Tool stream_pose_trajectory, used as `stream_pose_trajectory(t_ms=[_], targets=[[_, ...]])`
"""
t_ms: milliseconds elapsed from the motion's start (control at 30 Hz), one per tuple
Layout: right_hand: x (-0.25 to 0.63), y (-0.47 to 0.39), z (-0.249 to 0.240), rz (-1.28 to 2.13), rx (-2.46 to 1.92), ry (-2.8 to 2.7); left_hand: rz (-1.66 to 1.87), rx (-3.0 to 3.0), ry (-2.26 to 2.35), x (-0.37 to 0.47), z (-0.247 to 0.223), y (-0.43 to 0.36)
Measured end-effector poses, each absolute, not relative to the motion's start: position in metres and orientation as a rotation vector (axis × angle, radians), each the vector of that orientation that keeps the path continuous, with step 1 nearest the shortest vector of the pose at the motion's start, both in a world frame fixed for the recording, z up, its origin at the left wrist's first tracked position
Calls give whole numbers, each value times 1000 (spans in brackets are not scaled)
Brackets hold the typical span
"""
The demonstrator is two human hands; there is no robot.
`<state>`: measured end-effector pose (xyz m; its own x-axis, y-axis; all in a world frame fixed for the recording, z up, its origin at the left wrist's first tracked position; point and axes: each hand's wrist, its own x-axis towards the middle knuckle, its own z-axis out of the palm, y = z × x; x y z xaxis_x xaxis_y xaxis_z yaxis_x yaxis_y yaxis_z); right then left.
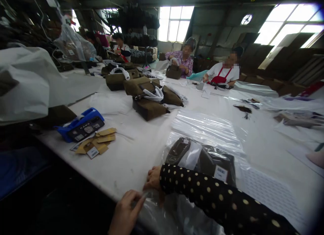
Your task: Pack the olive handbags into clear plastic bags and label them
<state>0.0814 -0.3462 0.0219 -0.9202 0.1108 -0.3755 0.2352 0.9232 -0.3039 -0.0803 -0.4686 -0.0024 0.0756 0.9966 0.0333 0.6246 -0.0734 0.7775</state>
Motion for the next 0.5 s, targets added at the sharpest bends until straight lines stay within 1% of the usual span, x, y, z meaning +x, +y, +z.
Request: stream_pose_trajectory(t_ms=[67, 133, 200, 267, 300, 333, 367, 433, 467, 500], targets=[[81, -344, 22, -567, 284, 2619, 927, 1717, 1485, -74, 11, -467], [85, -342, 35, -705, 367, 2621, 1055, 1646, 1343, -71, 21, -465], [95, -339, 63, -837, 459, 2705, 1277, 1454, 1201, -71, 28, -461], [114, -334, 109, -1013, 655, 2843, 1514, 1164, 1036, -74, 33, -456], [129, -331, 136, -1134, 813, 2913, 1586, 1034, 952, -75, 34, -453], [148, -330, 165, -1276, 1055, 2966, 1616, 938, 877, -76, 34, -451], [169, -330, 193, -1332, 1377, 3058, 1610, 882, 815, -75, 34, -448], [219, -339, 239, -1247, 1732, 3177, 1554, 853, 737, -71, 35, -441], [243, -347, 252, -1181, 1962, 3198, 1517, 861, 712, -67, 36, -437], [265, -358, 258, -967, 2477, 3165, 1485, 876, 695, -62, 38, -432]])
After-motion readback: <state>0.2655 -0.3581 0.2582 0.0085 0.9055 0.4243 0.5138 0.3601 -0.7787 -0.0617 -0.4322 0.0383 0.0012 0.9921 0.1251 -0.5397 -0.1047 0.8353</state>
